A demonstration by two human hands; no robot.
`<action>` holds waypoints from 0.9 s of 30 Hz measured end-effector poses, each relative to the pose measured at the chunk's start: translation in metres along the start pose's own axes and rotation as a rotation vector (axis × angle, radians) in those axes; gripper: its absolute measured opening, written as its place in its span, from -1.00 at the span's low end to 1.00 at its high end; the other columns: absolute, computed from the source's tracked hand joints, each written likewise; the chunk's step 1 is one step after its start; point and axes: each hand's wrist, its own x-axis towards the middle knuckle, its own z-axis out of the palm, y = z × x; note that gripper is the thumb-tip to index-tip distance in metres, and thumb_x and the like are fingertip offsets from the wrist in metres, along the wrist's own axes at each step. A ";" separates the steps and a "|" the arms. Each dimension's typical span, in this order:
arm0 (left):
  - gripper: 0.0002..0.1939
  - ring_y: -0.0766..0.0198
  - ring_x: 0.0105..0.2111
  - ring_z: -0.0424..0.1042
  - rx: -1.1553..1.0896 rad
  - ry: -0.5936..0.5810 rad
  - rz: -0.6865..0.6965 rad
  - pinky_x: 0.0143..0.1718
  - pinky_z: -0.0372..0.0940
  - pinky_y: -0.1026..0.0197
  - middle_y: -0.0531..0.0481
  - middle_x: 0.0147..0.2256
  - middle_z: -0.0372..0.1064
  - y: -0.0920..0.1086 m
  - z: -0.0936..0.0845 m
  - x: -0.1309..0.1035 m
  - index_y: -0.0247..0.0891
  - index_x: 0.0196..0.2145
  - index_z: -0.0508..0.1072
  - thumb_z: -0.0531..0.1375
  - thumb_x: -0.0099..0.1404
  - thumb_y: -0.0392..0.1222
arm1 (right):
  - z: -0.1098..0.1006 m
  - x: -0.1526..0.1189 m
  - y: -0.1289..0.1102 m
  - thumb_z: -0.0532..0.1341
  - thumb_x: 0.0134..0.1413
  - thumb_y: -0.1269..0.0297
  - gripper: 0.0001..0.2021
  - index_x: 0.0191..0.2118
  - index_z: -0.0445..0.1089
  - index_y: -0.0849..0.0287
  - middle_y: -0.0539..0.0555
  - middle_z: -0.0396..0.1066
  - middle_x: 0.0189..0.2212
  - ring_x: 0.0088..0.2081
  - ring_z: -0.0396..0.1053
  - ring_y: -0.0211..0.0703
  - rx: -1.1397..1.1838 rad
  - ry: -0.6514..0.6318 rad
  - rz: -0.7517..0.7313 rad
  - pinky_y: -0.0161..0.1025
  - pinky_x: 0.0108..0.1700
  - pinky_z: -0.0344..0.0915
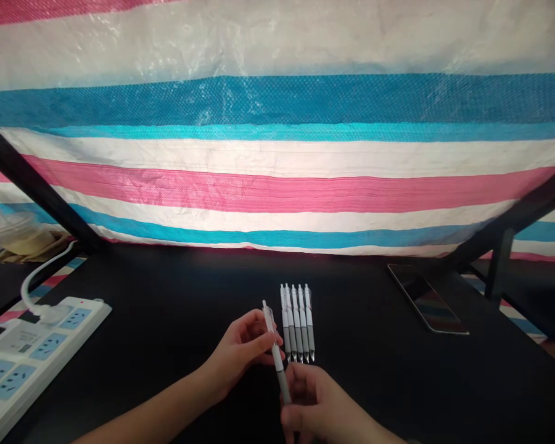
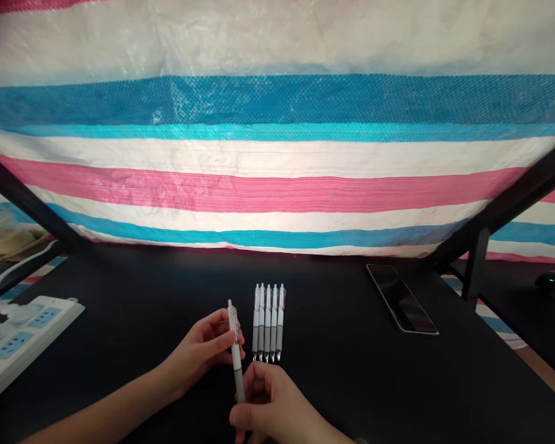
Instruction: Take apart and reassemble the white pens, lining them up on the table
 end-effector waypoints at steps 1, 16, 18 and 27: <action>-0.82 0.29 -0.38 0.49 -0.004 -0.005 -0.002 -0.34 0.39 0.27 -0.01 -0.36 0.44 -0.001 0.000 0.000 -0.30 -0.29 0.42 0.33 0.22 -0.20 | -0.001 0.001 0.002 0.47 -0.30 0.28 -0.61 -0.41 0.26 0.22 -0.04 0.41 -0.53 -0.56 0.40 -0.31 -0.003 0.003 -0.004 -0.45 -0.59 0.25; -0.78 0.26 -0.39 0.48 0.056 0.099 0.003 -0.36 0.38 0.26 -0.03 -0.37 0.46 0.002 -0.001 0.000 -0.30 -0.26 0.46 0.33 0.20 -0.12 | 0.001 -0.005 -0.006 0.35 -0.01 0.15 -0.64 -0.16 0.41 0.32 0.21 0.54 -0.31 -0.25 0.51 -0.07 0.143 -0.040 0.004 -0.33 -0.40 0.35; -0.74 0.29 -0.43 0.46 0.104 0.126 0.001 -0.41 0.36 0.29 -0.03 -0.38 0.45 0.001 -0.002 0.002 -0.31 -0.24 0.47 0.33 0.19 -0.09 | 0.001 -0.007 -0.009 0.34 -0.02 0.21 -0.61 -0.06 0.43 0.29 0.25 0.52 -0.17 -0.15 0.49 -0.02 0.152 -0.078 0.018 -0.28 -0.33 0.38; -0.38 0.27 -0.45 0.47 0.171 0.092 0.072 -0.43 0.38 0.26 0.06 -0.41 0.43 0.006 0.000 0.001 -0.13 0.18 0.20 0.31 0.22 -0.13 | 0.000 -0.009 -0.013 0.32 -0.06 0.36 -0.60 -0.02 0.45 0.26 0.24 0.52 -0.13 -0.13 0.48 0.00 0.178 -0.129 0.020 -0.21 -0.23 0.37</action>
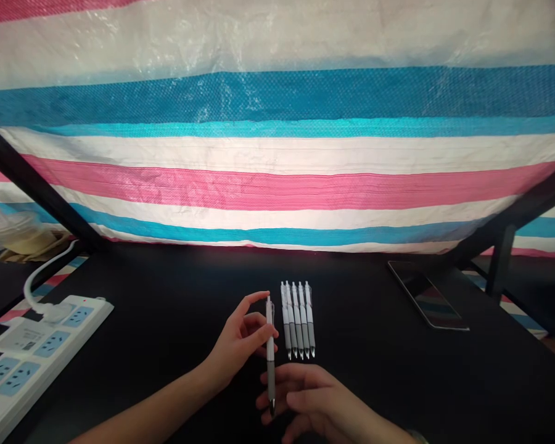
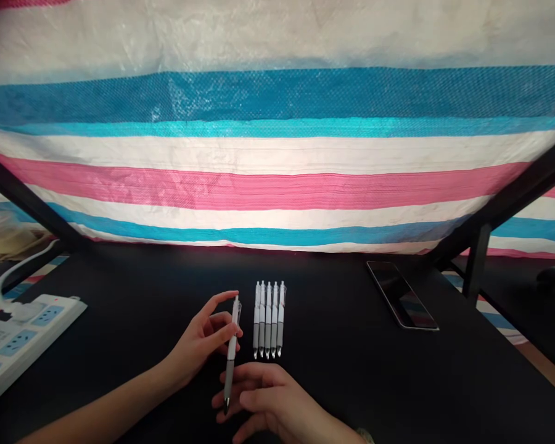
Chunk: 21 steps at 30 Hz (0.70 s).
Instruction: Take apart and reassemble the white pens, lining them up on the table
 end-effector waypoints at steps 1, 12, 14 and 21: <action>-0.41 0.27 -0.45 0.47 0.007 -0.001 0.005 -0.43 0.38 0.26 0.05 -0.41 0.43 0.000 0.000 0.000 -0.14 0.15 0.22 0.31 0.21 -0.13 | 0.001 0.000 -0.001 0.32 -0.06 0.37 -0.60 -0.03 0.46 0.27 0.24 0.52 -0.14 -0.13 0.48 0.00 0.006 -0.003 0.000 -0.20 -0.22 0.37; -0.47 0.25 -0.46 0.48 0.009 0.062 0.000 -0.44 0.40 0.25 0.06 -0.44 0.44 -0.001 -0.001 0.001 -0.15 0.05 0.26 0.34 0.17 -0.11 | 0.001 0.000 0.000 0.31 -0.09 0.39 -0.60 -0.04 0.44 0.31 0.27 0.53 -0.17 -0.15 0.48 0.00 0.023 -0.010 0.010 -0.16 -0.18 0.35; -0.46 0.25 -0.46 0.48 0.010 0.059 0.004 -0.43 0.40 0.24 0.07 -0.44 0.44 0.000 -0.001 0.001 -0.14 0.05 0.25 0.34 0.17 -0.11 | 0.001 0.000 0.000 0.31 -0.10 0.39 -0.60 -0.05 0.44 0.30 0.26 0.53 -0.17 -0.15 0.48 -0.01 0.022 -0.009 0.011 -0.16 -0.17 0.35; -0.45 0.24 -0.45 0.49 0.011 0.058 0.010 -0.41 0.41 0.21 0.05 -0.43 0.46 0.000 -0.001 0.002 -0.15 0.07 0.22 0.33 0.19 -0.13 | 0.003 -0.001 -0.002 0.30 -0.11 0.40 -0.59 -0.04 0.44 0.30 0.25 0.54 -0.18 -0.16 0.49 -0.01 0.021 0.006 0.011 -0.15 -0.16 0.34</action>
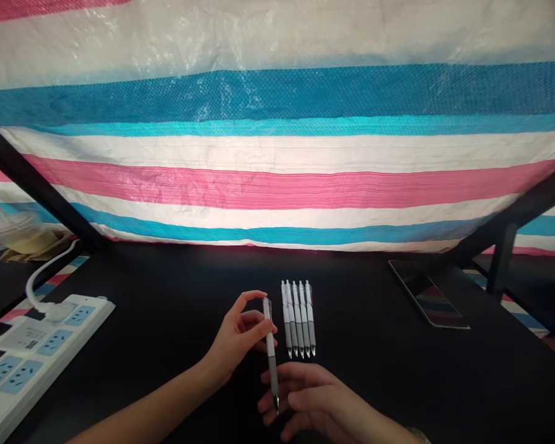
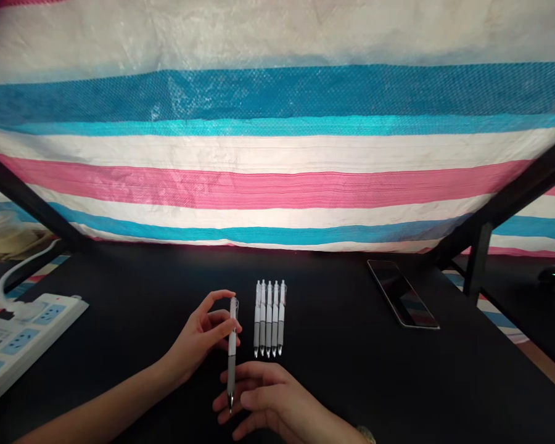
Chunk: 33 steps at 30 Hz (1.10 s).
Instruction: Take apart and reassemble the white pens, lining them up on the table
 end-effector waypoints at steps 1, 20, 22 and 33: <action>-0.43 0.24 -0.45 0.49 -0.004 0.008 0.001 -0.41 0.41 0.21 0.05 -0.43 0.46 0.000 0.000 0.000 -0.14 0.10 0.20 0.32 0.19 -0.13 | 0.000 0.000 0.000 0.30 -0.10 0.40 -0.59 -0.04 0.44 0.30 0.26 0.54 -0.18 -0.16 0.49 -0.01 0.001 0.000 -0.001 -0.15 -0.16 0.34; -0.51 0.24 -0.45 0.49 -0.005 -0.002 0.008 -0.40 0.41 0.21 0.03 -0.44 0.47 -0.001 -0.002 0.000 -0.18 0.03 0.22 0.31 0.22 -0.15 | -0.002 0.001 0.001 0.27 -0.06 0.44 -0.63 -0.05 0.44 0.33 0.28 0.53 -0.18 -0.18 0.49 -0.02 0.005 -0.011 -0.018 -0.16 -0.17 0.34; -0.49 0.25 -0.45 0.49 -0.004 -0.002 0.005 -0.40 0.41 0.22 0.03 -0.43 0.47 -0.001 -0.002 0.000 -0.18 0.06 0.20 0.31 0.22 -0.16 | -0.002 0.001 0.001 0.27 -0.05 0.44 -0.64 -0.05 0.44 0.33 0.28 0.53 -0.18 -0.18 0.49 -0.02 0.002 -0.010 -0.020 -0.16 -0.17 0.34; -0.49 0.24 -0.44 0.49 -0.007 0.022 0.005 -0.40 0.41 0.21 0.03 -0.42 0.47 -0.001 -0.003 0.001 -0.18 0.06 0.21 0.31 0.22 -0.16 | -0.001 0.002 0.002 0.30 -0.12 0.43 -0.61 -0.07 0.43 0.35 0.23 0.52 -0.25 -0.26 0.51 -0.07 -0.004 0.021 -0.016 -0.18 -0.21 0.34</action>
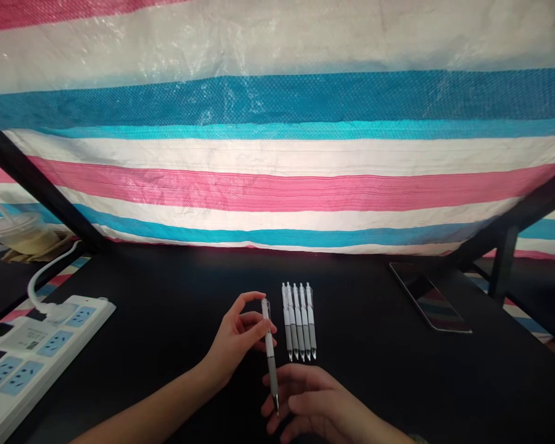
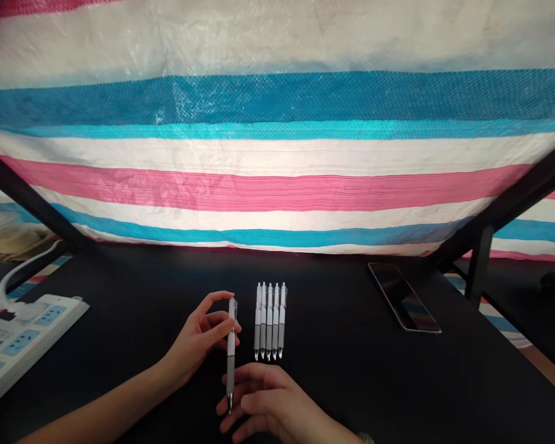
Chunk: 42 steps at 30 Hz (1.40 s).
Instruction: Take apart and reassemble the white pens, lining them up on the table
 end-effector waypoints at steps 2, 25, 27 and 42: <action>-0.48 0.25 -0.43 0.48 -0.010 0.011 -0.003 -0.40 0.41 0.22 0.04 -0.41 0.46 0.000 0.000 0.000 -0.16 0.08 0.20 0.30 0.23 -0.16 | 0.000 0.001 0.002 0.30 -0.14 0.43 -0.61 -0.08 0.43 0.34 0.21 0.52 -0.27 -0.28 0.51 -0.09 -0.012 0.004 -0.002 -0.19 -0.22 0.34; -0.52 0.43 -0.64 0.40 0.642 0.073 0.210 -0.60 0.37 0.29 -0.04 -0.17 0.40 0.005 -0.014 0.082 -0.22 -0.01 0.37 0.28 0.06 -0.30 | -0.028 0.012 0.004 0.12 0.16 0.50 -0.59 0.13 0.31 0.25 0.17 0.40 0.09 0.16 0.26 0.16 -2.111 0.339 -0.917 0.09 0.18 0.22; -0.53 0.48 -0.67 0.36 0.666 0.103 0.220 -0.62 0.34 0.33 -0.08 -0.13 0.39 0.004 -0.011 0.085 -0.25 -0.06 0.41 0.30 0.02 -0.34 | -0.030 0.015 0.006 0.13 0.19 0.49 -0.69 0.03 0.39 0.24 0.15 0.47 0.01 0.08 0.35 0.14 -2.184 0.393 -0.997 0.08 0.11 0.28; -0.63 0.28 -0.52 0.54 0.429 -0.059 -0.084 -0.51 0.46 0.24 -0.06 -0.19 0.34 -0.004 0.005 0.000 -0.23 -0.07 0.33 0.27 0.15 -0.23 | -0.021 0.015 0.001 0.07 0.23 0.55 -0.78 -0.27 0.46 0.22 0.11 0.48 -0.34 -0.15 0.38 -0.05 -2.184 0.268 -1.144 0.06 0.15 0.22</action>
